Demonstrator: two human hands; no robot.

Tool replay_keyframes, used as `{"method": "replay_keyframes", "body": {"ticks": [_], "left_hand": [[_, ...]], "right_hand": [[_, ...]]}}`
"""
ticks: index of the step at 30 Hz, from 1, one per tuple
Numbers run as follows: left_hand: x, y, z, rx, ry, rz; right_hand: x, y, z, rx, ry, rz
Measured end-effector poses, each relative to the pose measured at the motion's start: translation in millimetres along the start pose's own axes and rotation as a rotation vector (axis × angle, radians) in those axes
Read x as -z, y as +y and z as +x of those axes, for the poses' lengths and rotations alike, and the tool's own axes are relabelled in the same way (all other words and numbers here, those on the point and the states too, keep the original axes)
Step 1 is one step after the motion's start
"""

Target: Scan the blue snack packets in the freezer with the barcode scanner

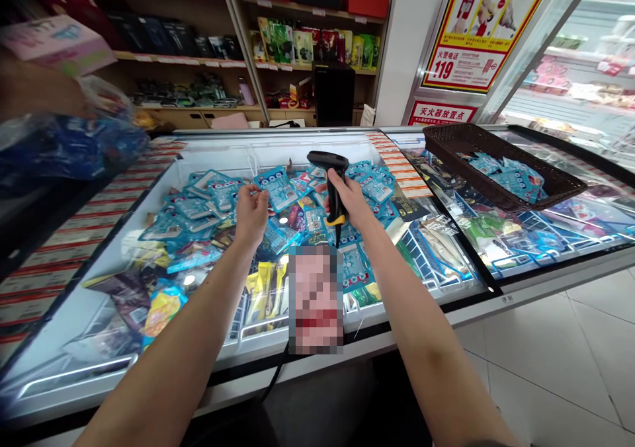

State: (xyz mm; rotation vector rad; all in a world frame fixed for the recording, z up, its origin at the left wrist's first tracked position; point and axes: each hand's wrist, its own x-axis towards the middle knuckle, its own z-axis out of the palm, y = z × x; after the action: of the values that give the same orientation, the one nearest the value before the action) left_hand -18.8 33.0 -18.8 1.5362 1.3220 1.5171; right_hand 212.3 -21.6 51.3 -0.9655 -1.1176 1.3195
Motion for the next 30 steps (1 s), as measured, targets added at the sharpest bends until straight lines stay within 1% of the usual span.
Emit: {"method": "replay_keyframes", "body": {"ticks": [2, 3, 6, 10, 15, 22, 26, 30], "left_hand": [[0.1, -1.4, 1.0, -0.009, 0.009, 0.014], [0.0, -1.8, 1.5, -0.015, 0.013, 0.020], [-0.1, -1.5, 2.4, -0.021, 0.020, 0.031], [0.1, 0.3, 2.5, 0.001, 0.004, -0.002], [0.8, 2.7, 3.4, 0.009, 0.022, 0.009], [-2.9, 12.7, 4.9, 0.121, 0.056, -0.127], [-4.3, 10.3, 7.0, 0.116, 0.066, -0.145], [-4.8, 6.0, 8.5, 0.096, 0.057, -0.135]], "right_hand": [[0.9, 3.4, -3.0, 0.003, 0.049, -0.043], [1.4, 4.9, -5.5, -0.007, 0.042, -0.079], [2.1, 7.8, -12.4, -0.024, -0.036, -0.156], [0.7, 10.2, -13.7, -0.016, -0.103, -0.150], [0.7, 11.7, -11.1, -0.028, -0.106, -0.163], [0.3, 8.9, -12.6, -0.046, -0.132, -0.208], [0.2, 9.5, -12.4, -0.053, -0.158, -0.231], [-1.0, 11.0, -9.8, -0.051, -0.192, -0.204]]}}
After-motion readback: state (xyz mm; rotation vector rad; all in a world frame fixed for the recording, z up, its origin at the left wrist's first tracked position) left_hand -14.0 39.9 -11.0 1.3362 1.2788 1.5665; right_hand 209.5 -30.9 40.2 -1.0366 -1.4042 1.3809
